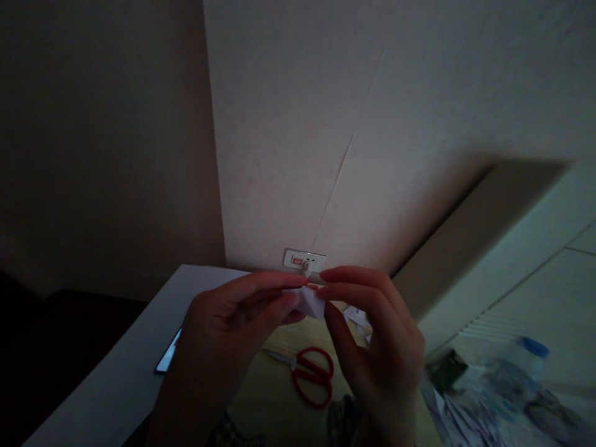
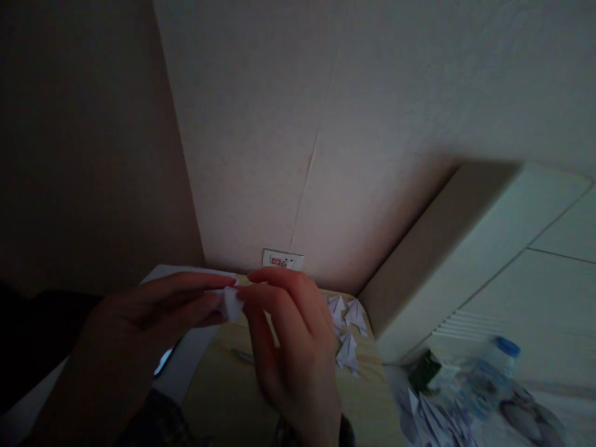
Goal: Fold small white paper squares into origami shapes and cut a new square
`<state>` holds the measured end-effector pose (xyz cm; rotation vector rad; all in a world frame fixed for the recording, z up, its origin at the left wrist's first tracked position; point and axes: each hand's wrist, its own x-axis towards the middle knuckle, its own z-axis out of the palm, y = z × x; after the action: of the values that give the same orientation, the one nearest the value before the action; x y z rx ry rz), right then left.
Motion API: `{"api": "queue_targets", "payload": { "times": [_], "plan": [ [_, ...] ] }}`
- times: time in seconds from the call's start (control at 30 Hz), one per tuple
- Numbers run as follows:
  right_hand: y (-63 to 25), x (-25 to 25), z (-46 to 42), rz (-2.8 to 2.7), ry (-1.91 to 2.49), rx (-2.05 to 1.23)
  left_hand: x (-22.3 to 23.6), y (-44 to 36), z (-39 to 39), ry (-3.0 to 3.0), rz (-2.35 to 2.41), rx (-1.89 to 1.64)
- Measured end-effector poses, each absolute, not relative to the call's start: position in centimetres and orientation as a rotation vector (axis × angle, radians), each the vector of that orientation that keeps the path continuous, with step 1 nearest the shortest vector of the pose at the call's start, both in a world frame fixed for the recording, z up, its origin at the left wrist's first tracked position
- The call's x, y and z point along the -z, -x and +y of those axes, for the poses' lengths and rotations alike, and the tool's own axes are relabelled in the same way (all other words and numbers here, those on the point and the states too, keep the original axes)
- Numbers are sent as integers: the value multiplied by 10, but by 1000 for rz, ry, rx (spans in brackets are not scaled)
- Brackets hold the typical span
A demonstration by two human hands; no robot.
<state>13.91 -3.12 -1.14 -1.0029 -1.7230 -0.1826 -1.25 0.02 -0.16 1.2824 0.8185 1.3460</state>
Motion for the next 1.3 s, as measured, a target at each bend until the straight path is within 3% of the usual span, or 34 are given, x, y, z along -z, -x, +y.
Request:
{"api": "queue_targets", "payload": {
  "times": [1.3],
  "plan": [
    [-125, 11, -34, -1707, 1032, 101, -2, 15, -4, -1334, 799, -1377]
  ]
}}
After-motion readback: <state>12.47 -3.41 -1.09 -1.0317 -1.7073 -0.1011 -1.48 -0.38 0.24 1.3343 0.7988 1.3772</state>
